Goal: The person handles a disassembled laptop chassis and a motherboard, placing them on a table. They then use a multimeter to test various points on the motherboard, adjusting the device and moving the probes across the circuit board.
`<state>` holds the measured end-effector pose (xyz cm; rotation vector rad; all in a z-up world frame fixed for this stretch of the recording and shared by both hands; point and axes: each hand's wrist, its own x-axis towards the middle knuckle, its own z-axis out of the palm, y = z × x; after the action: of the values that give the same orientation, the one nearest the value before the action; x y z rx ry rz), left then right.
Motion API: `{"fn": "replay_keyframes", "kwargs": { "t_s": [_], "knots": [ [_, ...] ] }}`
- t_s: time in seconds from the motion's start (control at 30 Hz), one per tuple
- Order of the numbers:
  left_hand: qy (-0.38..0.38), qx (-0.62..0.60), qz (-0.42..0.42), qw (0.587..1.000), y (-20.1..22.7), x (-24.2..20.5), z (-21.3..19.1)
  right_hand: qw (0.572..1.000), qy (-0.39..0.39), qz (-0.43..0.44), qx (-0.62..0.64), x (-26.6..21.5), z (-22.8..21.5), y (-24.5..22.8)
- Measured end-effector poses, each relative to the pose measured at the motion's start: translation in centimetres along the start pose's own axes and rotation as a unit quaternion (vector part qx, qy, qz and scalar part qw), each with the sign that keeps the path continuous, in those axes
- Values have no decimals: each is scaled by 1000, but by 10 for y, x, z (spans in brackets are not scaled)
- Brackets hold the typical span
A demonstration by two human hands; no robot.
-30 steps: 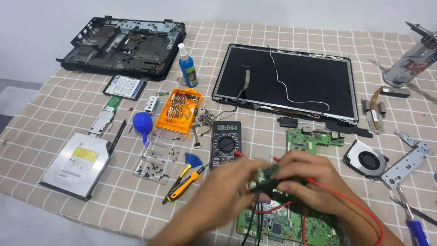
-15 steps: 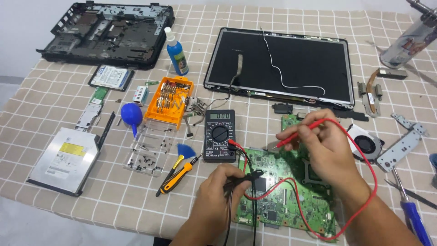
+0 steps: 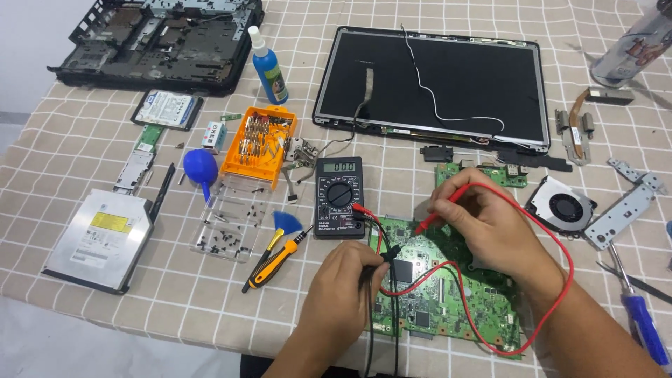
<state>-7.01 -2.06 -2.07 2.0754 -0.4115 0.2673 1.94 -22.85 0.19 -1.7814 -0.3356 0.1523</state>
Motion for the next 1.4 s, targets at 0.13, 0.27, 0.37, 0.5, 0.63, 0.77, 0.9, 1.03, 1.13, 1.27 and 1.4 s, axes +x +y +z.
{"fn": "replay_keyframes", "kwargs": {
  "t_s": [0.13,0.27,0.37,0.5,0.63,0.77,0.9,1.03,1.13,1.27,1.4],
  "knots": [
    [19,21,46,999,0,1,2,1000,15,17,-8,0,0,3],
    [17,20,49,998,-1,1,3,999,26,18,-41,1,1,2],
    [23,16,70,997,1,2,2,1000,18,7,-14,1,2,1],
    [28,25,90,995,1,3,2,1000,18,11,-12,2,3,0],
    [4,39,68,997,2,2,1,999,18,19,-24,2,4,-3],
    [17,38,94,995,3,3,1,998,31,33,-34,2,5,-5],
    [-2,37,76,996,5,3,0,999,26,31,-28,2,3,1],
    [12,32,80,996,-1,1,4,998,24,39,-43,2,2,2],
    [14,37,75,996,-2,1,5,998,14,27,-58,1,1,1],
    [19,52,92,994,-4,1,6,999,-2,7,-52,0,-1,4],
    [19,55,97,994,-6,0,7,997,-4,9,-79,0,1,-3]
  ]
}}
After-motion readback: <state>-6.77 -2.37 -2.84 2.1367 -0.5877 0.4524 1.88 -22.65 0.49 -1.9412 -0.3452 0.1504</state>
